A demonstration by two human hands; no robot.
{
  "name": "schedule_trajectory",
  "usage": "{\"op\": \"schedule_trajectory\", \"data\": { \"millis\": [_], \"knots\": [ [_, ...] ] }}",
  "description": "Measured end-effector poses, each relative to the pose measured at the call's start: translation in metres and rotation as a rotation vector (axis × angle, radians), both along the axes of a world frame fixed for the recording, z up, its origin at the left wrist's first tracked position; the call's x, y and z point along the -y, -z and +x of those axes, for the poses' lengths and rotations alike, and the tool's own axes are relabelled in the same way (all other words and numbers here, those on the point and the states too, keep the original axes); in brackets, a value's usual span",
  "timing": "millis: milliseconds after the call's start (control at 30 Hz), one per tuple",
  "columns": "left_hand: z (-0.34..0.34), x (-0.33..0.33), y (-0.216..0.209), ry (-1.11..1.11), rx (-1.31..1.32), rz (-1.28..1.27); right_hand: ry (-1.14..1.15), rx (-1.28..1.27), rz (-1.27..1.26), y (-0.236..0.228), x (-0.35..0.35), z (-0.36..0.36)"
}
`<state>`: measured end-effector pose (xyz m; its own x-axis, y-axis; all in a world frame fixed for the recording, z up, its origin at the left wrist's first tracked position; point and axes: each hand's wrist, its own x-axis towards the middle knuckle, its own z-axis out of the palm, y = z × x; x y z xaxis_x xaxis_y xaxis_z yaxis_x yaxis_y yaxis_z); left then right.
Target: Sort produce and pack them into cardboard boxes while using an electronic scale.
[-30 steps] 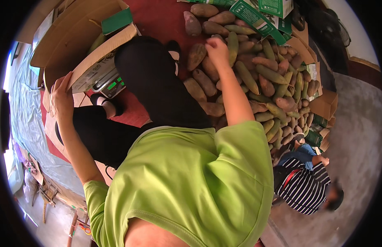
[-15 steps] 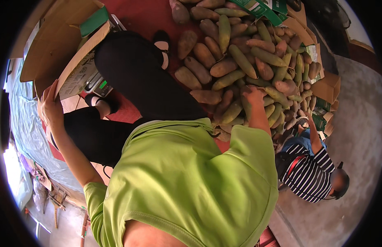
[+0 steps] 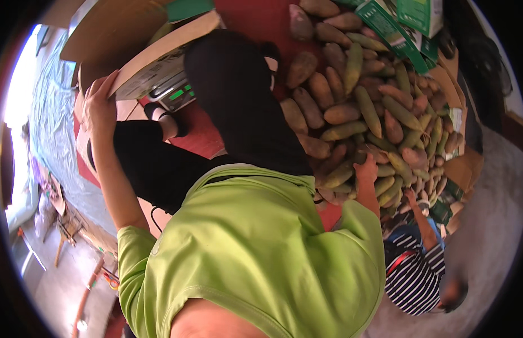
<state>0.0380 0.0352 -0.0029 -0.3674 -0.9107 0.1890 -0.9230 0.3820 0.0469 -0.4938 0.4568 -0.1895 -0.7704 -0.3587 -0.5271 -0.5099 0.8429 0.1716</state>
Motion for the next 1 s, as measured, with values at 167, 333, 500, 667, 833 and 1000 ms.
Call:
{"op": "schedule_trajectory", "data": {
  "millis": [167,333,500,667,833,1000],
  "knots": [
    [-0.001,-0.003,-0.004,-0.076,-0.025,0.045,-0.251,-0.026,-0.272,-0.006,0.045,-0.006],
    [0.005,-0.004,-0.001,-0.065,-0.031,0.023,-0.315,0.162,-0.672,-0.023,0.135,-0.006],
    [-0.003,-0.007,-0.008,-0.053,-0.044,0.020,-0.325,0.419,-1.117,-0.088,0.250,0.030],
    [0.000,-0.010,-0.008,-0.064,-0.052,0.028,-0.548,0.522,-1.468,-0.208,0.359,0.115],
    [0.004,-0.012,-0.009,-0.079,-0.097,0.033,-0.823,0.993,-1.764,-0.275,0.444,0.203],
    [0.002,-0.007,-0.007,-0.027,-0.135,0.026,-1.196,0.859,-1.791,-0.283,0.488,0.283]
  ]
}}
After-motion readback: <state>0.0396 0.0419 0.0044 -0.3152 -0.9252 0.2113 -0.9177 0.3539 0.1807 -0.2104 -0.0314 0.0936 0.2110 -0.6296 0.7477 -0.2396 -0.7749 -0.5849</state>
